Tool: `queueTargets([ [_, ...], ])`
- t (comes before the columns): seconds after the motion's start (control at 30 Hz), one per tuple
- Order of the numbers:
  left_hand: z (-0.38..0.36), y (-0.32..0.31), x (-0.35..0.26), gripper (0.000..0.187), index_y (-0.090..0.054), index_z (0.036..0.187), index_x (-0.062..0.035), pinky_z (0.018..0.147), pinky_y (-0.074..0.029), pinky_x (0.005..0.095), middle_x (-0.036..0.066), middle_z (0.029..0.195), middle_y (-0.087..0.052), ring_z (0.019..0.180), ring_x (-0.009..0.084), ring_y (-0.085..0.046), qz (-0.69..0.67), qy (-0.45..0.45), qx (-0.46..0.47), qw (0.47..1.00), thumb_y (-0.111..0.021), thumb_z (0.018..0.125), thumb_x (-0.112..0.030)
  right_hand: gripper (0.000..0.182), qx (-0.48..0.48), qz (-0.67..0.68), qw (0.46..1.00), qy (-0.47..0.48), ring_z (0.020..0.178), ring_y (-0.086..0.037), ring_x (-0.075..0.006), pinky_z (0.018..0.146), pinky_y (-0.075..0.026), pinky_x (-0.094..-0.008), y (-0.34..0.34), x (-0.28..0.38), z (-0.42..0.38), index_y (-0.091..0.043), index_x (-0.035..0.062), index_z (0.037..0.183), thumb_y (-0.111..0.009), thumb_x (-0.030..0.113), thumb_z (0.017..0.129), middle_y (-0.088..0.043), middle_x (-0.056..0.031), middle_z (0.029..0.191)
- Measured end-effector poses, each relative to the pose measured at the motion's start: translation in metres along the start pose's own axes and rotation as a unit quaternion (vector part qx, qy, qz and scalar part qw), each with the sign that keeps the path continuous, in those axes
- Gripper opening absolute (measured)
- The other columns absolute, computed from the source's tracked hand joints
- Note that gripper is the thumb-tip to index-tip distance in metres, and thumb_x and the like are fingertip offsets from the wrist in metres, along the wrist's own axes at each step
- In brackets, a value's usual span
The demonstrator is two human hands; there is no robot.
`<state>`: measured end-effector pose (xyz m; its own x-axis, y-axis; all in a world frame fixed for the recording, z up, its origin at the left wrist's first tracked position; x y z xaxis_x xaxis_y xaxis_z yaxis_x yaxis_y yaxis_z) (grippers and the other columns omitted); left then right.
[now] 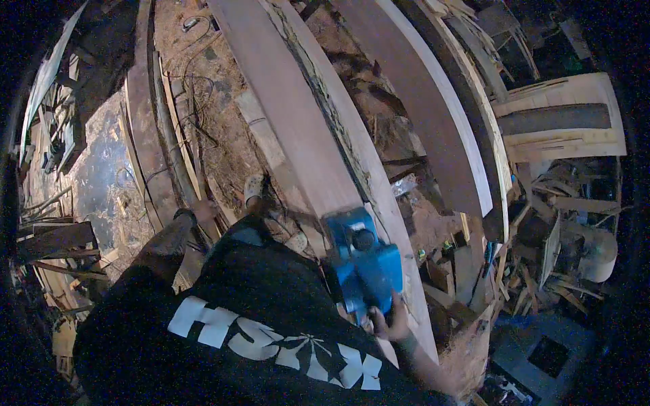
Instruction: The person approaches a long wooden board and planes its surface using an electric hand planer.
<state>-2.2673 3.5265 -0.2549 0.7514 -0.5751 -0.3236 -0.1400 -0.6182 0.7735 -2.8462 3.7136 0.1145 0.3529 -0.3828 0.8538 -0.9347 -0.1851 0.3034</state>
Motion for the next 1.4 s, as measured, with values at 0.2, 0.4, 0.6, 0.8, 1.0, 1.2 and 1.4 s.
queueTargets([
  [0.2,-0.025,-0.032,0.064,0.031,-0.077,0.099,-0.0051,0.083,-0.059,0.0478,0.016,0.097,-0.076,0.093,0.0346,-0.073,-0.114,0.184,0.041,0.975,-0.06,0.096,-0.031,0.057,0.027,-0.127,0.991,0.026,0.078,-0.07,-0.0261,0.069,-0.054,-0.0388,-0.068,0.16,0.188,-0.049,-0.0109,0.135,-0.069,0.029,0.101,-0.069,-0.0192,0.088],
  [0.4,-0.057,0.068,0.048,0.028,-0.076,0.099,-0.0044,0.078,-0.057,0.0441,0.017,0.093,-0.075,0.087,0.0332,-0.073,-0.344,0.275,-0.128,0.889,-0.062,0.097,-0.029,0.053,-0.057,-0.167,0.963,0.205,0.08,-0.071,-0.0328,0.075,-0.055,-0.0448,-0.143,0.309,0.397,-0.064,-0.0006,0.12,-0.062,0.049,0.102,-0.071,-0.0198,0.087],
  [0.6,-0.027,0.041,0.085,0.021,-0.075,0.104,-0.0073,0.078,-0.057,0.0445,0.017,0.101,-0.074,0.088,0.0384,-0.071,-0.337,0.082,-0.133,0.928,-0.063,0.094,-0.021,0.054,0.027,-0.229,0.959,0.166,0.08,-0.067,-0.0285,0.074,-0.053,-0.046,-0.197,0.393,0.527,-0.065,-0.0036,0.112,-0.054,0.049,0.107,-0.068,-0.0201,0.088],
  [0.8,-0.037,0.296,0.023,0.025,-0.069,0.116,-0.0079,0.077,-0.057,0.0435,0.011,0.095,-0.069,0.083,0.0289,-0.07,-0.307,0.218,-0.472,0.797,-0.069,0.096,-0.024,0.067,-0.027,-0.176,0.96,0.215,0.105,-0.069,-0.047,0.093,-0.054,-0.052,-0.15,0.316,0.414,-0.064,-0.0073,0.117,-0.06,0.058,0.1,-0.07,-0.0327,0.11],
  [1.0,0.021,0.454,-0.262,0.049,-0.067,0.123,-0.0113,0.107,-0.043,0.0494,0.014,0.124,-0.063,0.122,0.0353,-0.056,-0.048,-0.08,-0.527,0.845,-0.075,0.09,-0.047,0.062,0.06,-0.135,0.989,0.016,0.08,-0.072,-0.0335,0.072,-0.055,-0.0476,-0.058,0.169,0.157,-0.05,-0.0018,0.139,-0.067,0.045,0.102,-0.069,-0.025,0.091],
  [1.2,0.062,0.341,-0.511,0.022,-0.068,0.081,-0.0147,0.078,-0.053,0.0502,0.01,0.085,-0.063,0.088,0.0338,-0.065,-0.148,-0.433,-0.293,0.839,-0.072,0.084,-0.036,0.062,0.001,-0.172,0.982,0.078,0.084,-0.07,-0.0336,0.076,-0.055,-0.0437,0.029,0.009,-0.056,-0.046,-0.0074,0.144,-0.07,0.027,0.099,-0.07,-0.0244,0.1],
  [1.4,0.052,0.349,-0.535,0.027,-0.07,0.096,-0.013,0.083,-0.053,0.0521,0.012,0.095,-0.067,0.094,0.036,-0.066,-0.146,-0.462,-0.248,0.839,-0.071,0.088,-0.039,0.064,0.008,-0.075,0.997,0.009,0.1,-0.068,-0.0378,0.091,-0.053,-0.0462,0.035,-0.026,-0.087,-0.045,-0.0076,0.145,-0.07,0.028,0.098,-0.069,-0.0271,0.112],
])
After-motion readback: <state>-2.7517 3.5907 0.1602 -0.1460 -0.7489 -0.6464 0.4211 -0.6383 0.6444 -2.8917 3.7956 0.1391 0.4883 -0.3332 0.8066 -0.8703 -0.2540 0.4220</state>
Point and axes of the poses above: each hand's wrist, its own z-axis towards the middle knuckle, its own y-axis out of the back of the hand, x = y × z, the point moved 9 cm from there along z, towards the middle knuckle
